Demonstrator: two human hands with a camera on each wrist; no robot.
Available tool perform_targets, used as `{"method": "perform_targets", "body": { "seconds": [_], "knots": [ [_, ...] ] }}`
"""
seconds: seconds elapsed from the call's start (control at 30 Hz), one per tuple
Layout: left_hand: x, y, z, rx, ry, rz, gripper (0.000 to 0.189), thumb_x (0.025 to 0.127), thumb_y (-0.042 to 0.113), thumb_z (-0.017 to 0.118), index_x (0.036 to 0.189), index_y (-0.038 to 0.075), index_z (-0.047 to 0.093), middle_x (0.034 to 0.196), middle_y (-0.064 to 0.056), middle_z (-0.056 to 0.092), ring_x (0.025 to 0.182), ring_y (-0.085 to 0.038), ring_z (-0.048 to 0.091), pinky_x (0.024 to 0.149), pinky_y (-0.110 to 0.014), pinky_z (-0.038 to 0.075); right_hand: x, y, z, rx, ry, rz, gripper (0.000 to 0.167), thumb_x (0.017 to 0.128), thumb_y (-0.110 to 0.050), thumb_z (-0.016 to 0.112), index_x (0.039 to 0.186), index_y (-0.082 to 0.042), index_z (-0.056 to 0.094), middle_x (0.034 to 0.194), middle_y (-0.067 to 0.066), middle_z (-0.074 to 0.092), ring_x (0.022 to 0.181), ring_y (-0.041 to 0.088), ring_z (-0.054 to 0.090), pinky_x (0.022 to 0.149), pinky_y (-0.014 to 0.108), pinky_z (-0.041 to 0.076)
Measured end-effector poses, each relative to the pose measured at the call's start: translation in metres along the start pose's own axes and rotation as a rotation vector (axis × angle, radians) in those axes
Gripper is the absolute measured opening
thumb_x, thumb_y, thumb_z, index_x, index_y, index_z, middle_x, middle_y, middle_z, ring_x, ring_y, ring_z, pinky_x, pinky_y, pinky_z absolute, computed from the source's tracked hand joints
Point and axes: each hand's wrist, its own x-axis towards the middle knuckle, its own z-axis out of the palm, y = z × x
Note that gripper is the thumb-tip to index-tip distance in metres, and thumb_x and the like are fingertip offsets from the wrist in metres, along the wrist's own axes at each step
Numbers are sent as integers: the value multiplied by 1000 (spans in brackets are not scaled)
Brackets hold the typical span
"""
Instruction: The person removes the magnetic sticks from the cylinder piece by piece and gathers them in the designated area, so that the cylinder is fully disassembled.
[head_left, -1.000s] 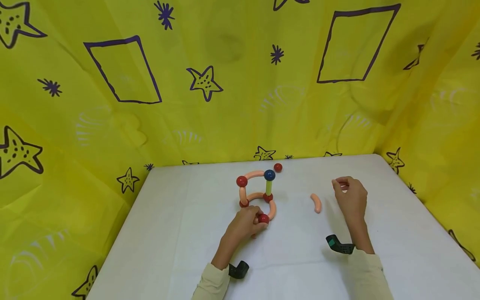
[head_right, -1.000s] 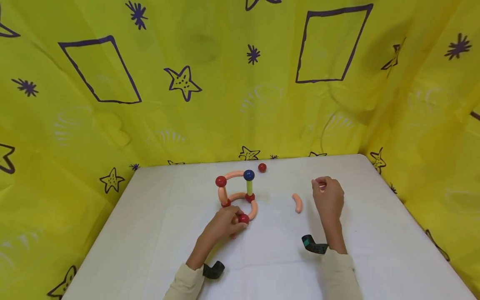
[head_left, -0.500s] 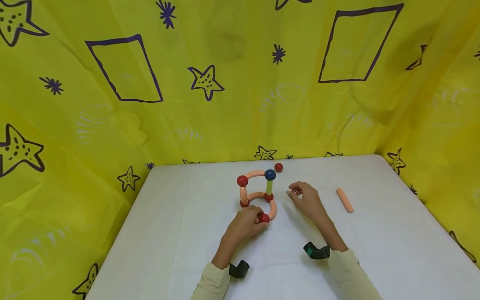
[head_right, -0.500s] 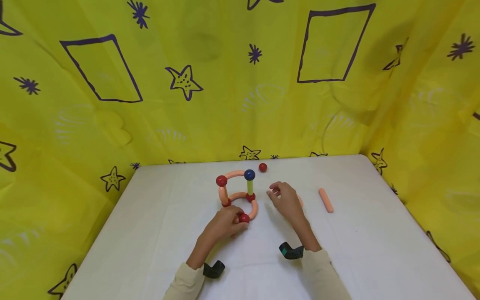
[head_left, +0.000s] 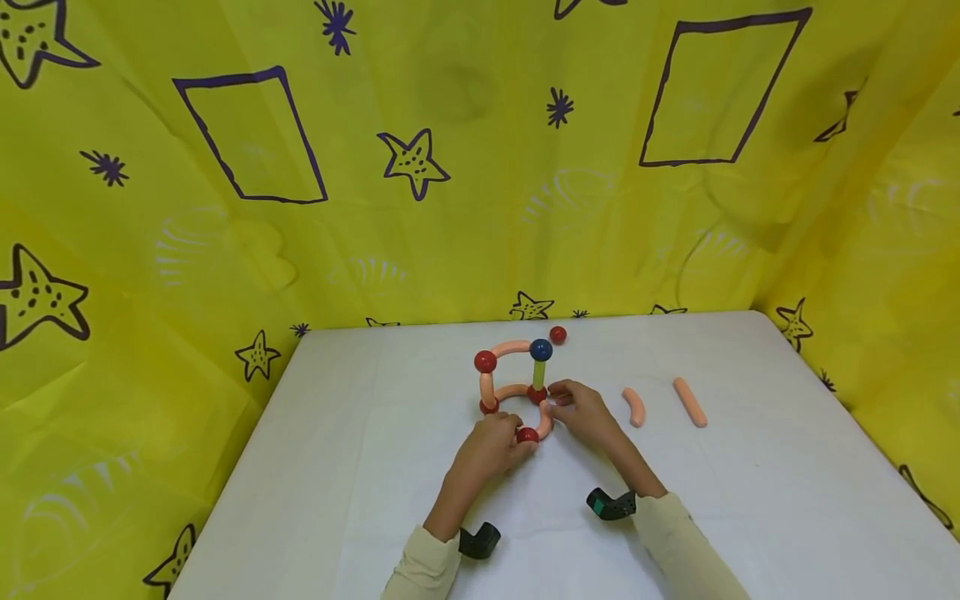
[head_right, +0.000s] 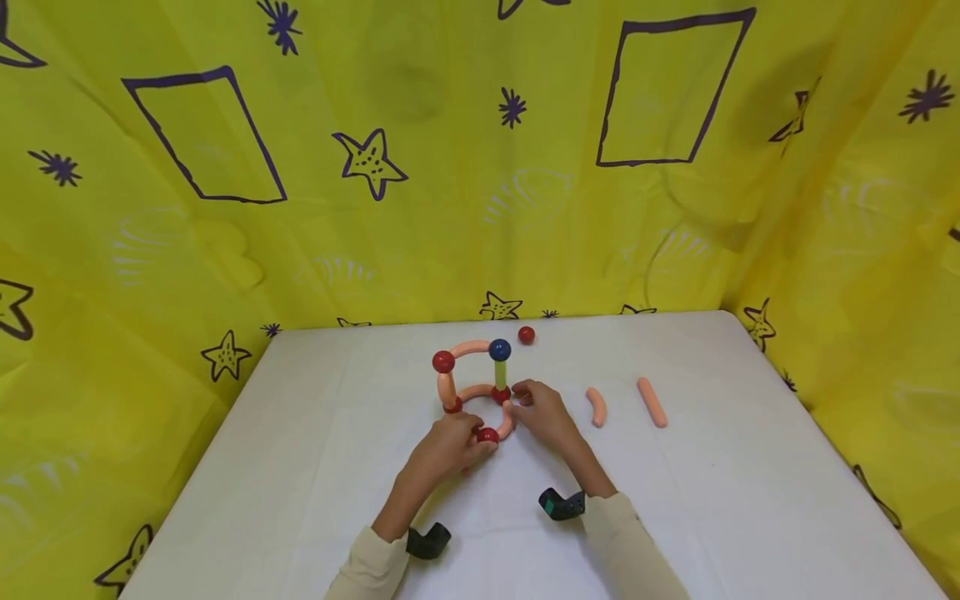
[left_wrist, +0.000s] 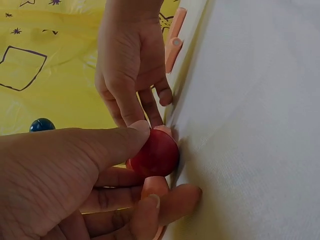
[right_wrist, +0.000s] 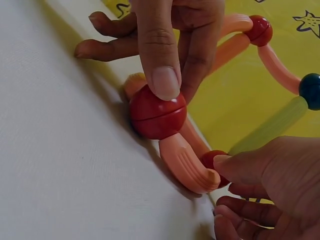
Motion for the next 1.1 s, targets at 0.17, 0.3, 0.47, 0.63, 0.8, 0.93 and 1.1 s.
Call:
{"method": "perform_targets", "body": {
  "seconds": [0.17,0.3,0.47,0.63,0.8,0.93,1.1],
  "knots": [
    [-2,5,-3,60,25,-2,30,86,34,75,87,5,66,62,4,40,50,-7,38,47,-18,29,2,-1,5,21,19,1,37,92,-19,68,122,1,60,115,18,67,103,30,65,88,44,54],
    [-5,12,-12,93,72,18,28,87,33,73,86,6,67,59,4,39,48,-6,35,45,-17,26,2,-3,9,30,36,18,37,92,-16,68,122,2,59,110,18,67,98,27,64,86,41,54],
    [-8,20,-33,37,258,128,16,90,22,71,93,7,71,74,1,66,49,-4,40,45,-13,30,3,-7,12,27,60,30,38,91,-14,68,123,4,58,108,17,66,95,25,63,85,39,54],
    [-10,12,-46,-17,573,151,13,90,17,71,100,8,69,81,-1,63,57,-8,49,51,-13,40,-1,-14,16,27,29,98,57,91,-24,70,133,7,49,118,21,59,106,30,60,90,43,52],
    [-6,-9,-50,-28,797,112,19,89,16,71,106,9,67,93,-8,54,76,-17,55,55,-24,48,-8,-22,22,-16,-18,131,82,87,-38,73,143,9,36,131,27,49,121,39,51,99,52,47],
    [-3,-22,-50,-5,736,124,32,92,21,68,124,15,64,126,-13,53,105,-25,54,72,-33,55,-15,-28,28,-51,9,98,79,79,-37,80,135,6,45,125,24,52,120,39,46,91,50,46],
    [0,-28,-45,-23,596,131,43,98,26,60,139,15,55,147,-12,46,121,-30,52,92,-43,53,-22,-34,38,-129,40,61,87,74,-41,84,134,6,44,128,26,50,118,42,43,88,52,43]
  ]
}}
